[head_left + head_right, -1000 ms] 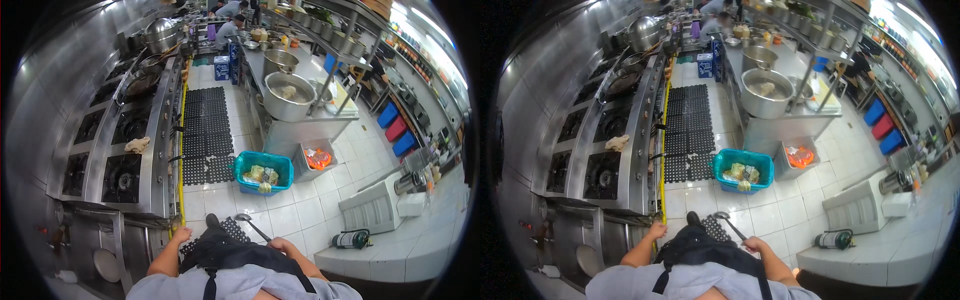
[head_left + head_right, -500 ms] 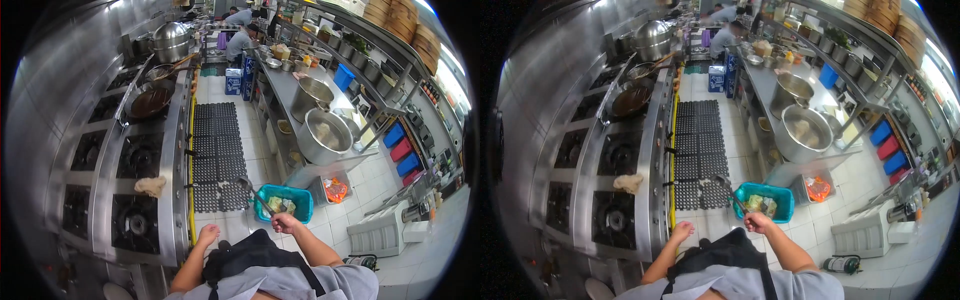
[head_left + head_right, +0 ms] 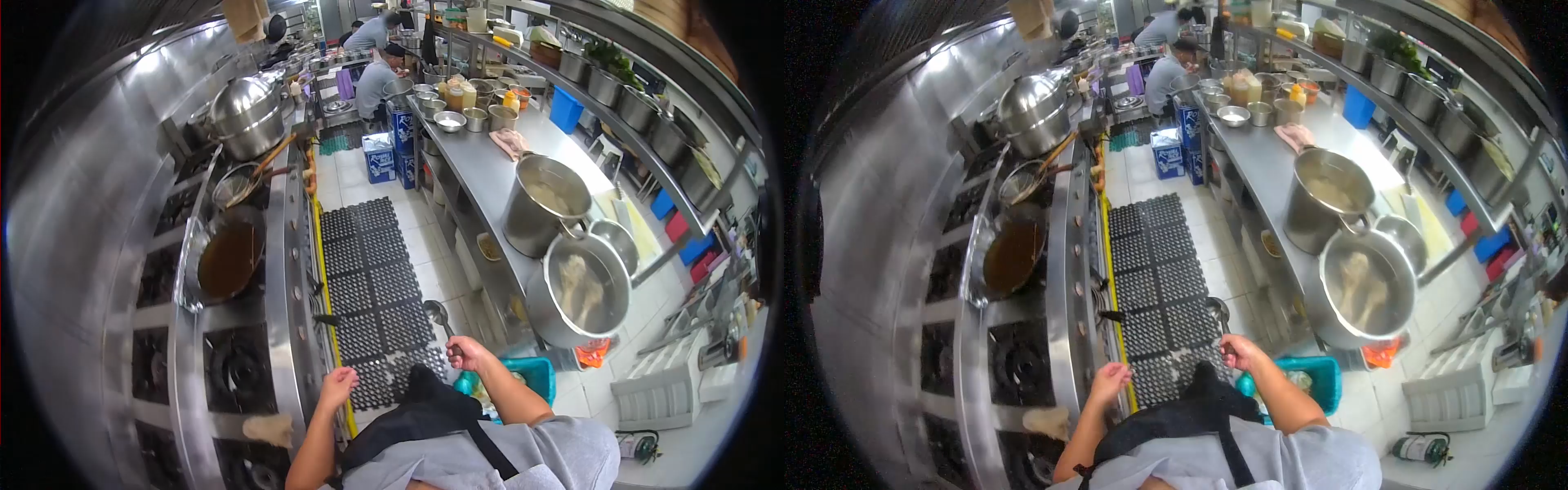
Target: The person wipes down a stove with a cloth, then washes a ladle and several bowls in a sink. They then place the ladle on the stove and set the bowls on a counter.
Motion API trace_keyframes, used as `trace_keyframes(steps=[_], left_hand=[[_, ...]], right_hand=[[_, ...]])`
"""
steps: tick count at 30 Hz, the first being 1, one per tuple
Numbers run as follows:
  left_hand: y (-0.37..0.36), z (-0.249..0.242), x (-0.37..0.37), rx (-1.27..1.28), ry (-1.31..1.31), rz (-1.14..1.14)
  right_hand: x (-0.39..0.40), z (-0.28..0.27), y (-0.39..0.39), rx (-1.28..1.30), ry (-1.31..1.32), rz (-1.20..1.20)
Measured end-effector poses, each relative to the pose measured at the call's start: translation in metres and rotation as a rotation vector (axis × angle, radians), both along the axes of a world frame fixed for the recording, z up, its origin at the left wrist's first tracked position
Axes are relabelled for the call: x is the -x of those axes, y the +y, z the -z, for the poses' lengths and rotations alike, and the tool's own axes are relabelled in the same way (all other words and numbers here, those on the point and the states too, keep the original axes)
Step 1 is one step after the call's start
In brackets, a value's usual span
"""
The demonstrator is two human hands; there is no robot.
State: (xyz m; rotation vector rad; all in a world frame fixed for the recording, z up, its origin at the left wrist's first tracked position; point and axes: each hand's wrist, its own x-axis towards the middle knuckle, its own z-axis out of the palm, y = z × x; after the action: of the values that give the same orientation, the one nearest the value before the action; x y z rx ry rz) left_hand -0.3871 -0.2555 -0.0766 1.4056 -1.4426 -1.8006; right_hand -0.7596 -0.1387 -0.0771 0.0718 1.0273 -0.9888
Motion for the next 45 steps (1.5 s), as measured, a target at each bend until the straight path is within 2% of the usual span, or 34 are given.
trace_keyframes(steps=[5, 9, 13, 15, 18, 21, 23, 25, 29, 33, 36, 38, 41, 42, 44, 45], left_hand=[[-0.085, -0.047, 0.03, -0.073, 0.009, -0.121], [-0.138, -0.035, 0.047, -0.107, 0.017, -0.203], [-0.206, 0.0, 0.071, -0.123, -0.009, -0.129], [-0.248, 0.009, 0.091, -0.13, 0.026, -0.112], [-0.33, -0.005, 0.119, -0.058, 0.128, -0.016], [-0.416, 0.011, 0.151, -0.014, 0.174, 0.029], [-0.464, -0.015, 0.174, 0.002, 0.142, 0.07], [-0.506, -0.032, 0.192, 0.107, 0.206, 0.153], [-0.564, -0.041, 0.213, 0.061, 0.2, 0.119], [-0.603, -0.013, 0.223, 0.019, 0.147, 0.014], [-0.626, 0.006, 0.231, 0.107, 0.059, -0.091], [-0.626, -0.006, 0.235, 0.217, -0.282, -0.121], [-0.619, 0.021, 0.232, 0.193, -0.385, -0.214], [-0.612, 0.034, 0.232, 0.18, -0.39, -0.237], [-0.589, 0.061, 0.23, -0.063, -0.158, -0.503], [-0.571, 0.079, 0.226, -0.074, -0.165, -0.526]], right_hand=[[0.042, -0.016, -0.12, 0.039, -0.015, -0.001], [0.076, -0.039, -0.21, 0.074, 0.002, 0.004], [0.11, -0.058, -0.296, 0.211, 0.044, -0.021], [0.129, -0.071, -0.339, 0.279, 0.016, 0.055], [0.151, -0.113, -0.407, 0.405, 0.186, 0.121], [0.179, -0.164, -0.474, 0.488, 0.323, 0.194], [0.204, -0.189, -0.516, 0.577, 0.427, 0.226], [0.228, -0.214, -0.556, 0.619, 0.484, 0.3], [0.293, -0.253, -0.644, 0.712, 0.678, 0.389], [0.4, -0.258, -0.76, 0.704, 0.959, 0.412], [0.463, -0.274, -0.845, 0.627, 1.044, 0.446], [0.515, -0.275, -0.902, 0.565, 1.087, 0.411], [0.584, -0.267, -0.985, 0.441, 1.066, 0.455], [0.592, -0.274, -1.004, 0.381, 1.094, 0.446], [0.621, -0.269, -1.04, 0.381, 1.011, 0.426], [0.632, -0.264, -1.057, 0.373, 0.972, 0.447]])
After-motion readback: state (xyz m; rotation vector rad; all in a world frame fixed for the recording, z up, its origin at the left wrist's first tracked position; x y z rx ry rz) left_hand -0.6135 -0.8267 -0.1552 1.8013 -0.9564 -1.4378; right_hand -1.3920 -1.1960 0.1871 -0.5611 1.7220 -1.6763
